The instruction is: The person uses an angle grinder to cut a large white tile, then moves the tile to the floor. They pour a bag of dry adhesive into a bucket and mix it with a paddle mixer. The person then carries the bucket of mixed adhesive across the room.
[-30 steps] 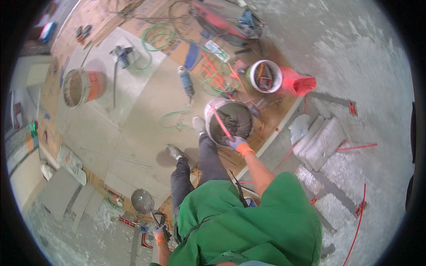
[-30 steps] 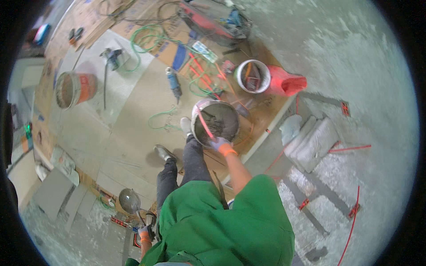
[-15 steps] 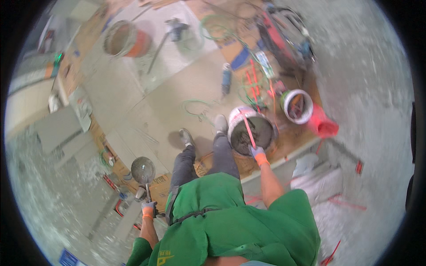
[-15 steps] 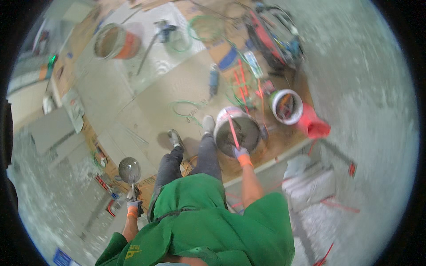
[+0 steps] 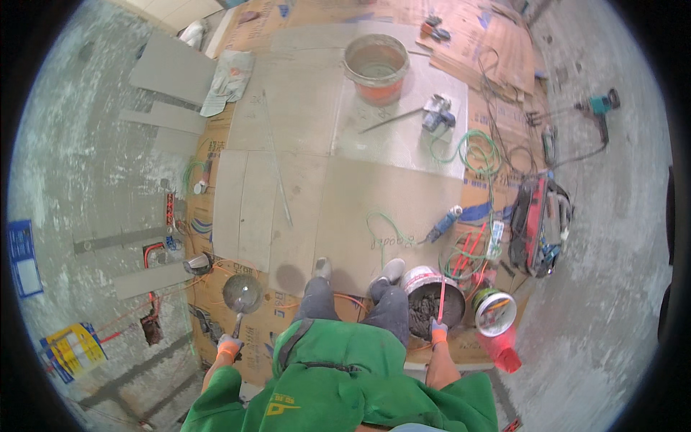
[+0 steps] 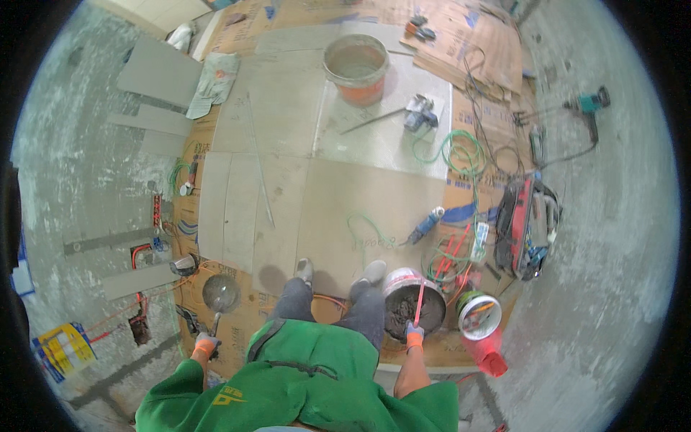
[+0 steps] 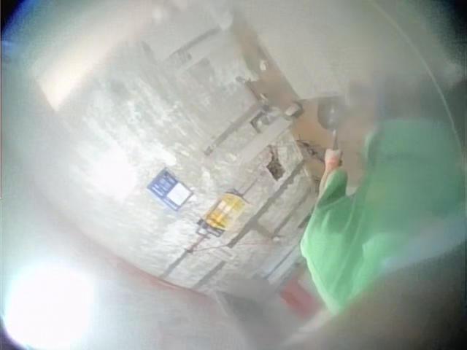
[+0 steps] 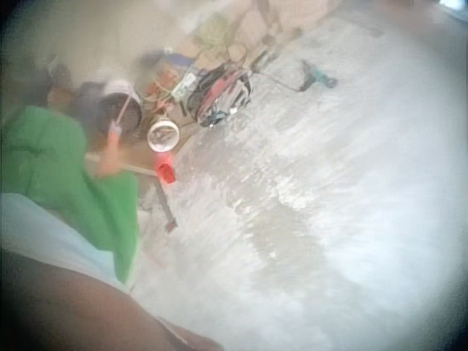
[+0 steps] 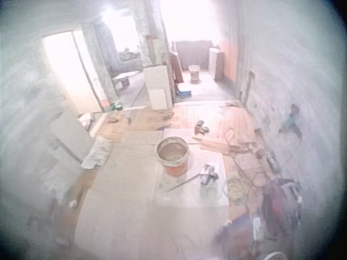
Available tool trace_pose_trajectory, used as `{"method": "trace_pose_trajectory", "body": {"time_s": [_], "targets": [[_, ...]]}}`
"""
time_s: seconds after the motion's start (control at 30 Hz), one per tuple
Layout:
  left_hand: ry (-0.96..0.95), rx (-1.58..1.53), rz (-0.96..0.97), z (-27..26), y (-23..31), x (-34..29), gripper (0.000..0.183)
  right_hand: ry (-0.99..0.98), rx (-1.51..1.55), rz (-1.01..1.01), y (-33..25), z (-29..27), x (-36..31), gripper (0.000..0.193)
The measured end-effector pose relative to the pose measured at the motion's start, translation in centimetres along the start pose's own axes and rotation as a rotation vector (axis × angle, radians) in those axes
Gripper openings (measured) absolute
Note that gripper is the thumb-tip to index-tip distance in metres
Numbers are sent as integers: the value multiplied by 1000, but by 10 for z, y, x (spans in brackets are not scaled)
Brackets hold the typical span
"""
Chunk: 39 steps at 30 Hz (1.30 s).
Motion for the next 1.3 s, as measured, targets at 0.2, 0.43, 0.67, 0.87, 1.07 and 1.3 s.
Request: {"method": "trace_pose_trajectory", "body": {"time_s": [0.2, 0.43, 0.67, 0.87, 1.07, 1.3], "targets": [[-80, -117, -100, 84, -159, 82, 31, 69, -261, -61, -43, 0, 36, 53], [-109, 247, 130, 146, -250, 52, 31, -31, -531, -417, -98, -16, 43, 44], [-94, 12, -113, 146, -227, 50, 29, -170, -822, -668, -255, -14, -19, 43], [-63, -52, -166, 123, -195, 88, 29, -214, -1172, -701, -407, 29, -87, 47], [163, -32, -173, 26, -218, 136, 29, -339, -1328, -872, -564, 86, -125, 49], [685, 58, -47, -303, -84, 218, 31, -542, -1446, -1194, -746, 174, -151, 45]]}}
Point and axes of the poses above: each hand's wrist, its own x-axis towards the middle knuckle, its own z-axis out of the palm, y = z × x, the point moved 2 cm from there along x, towards the middle knuckle, and after that the axes turned 6 degrees about -x, right-handed, at the moved point
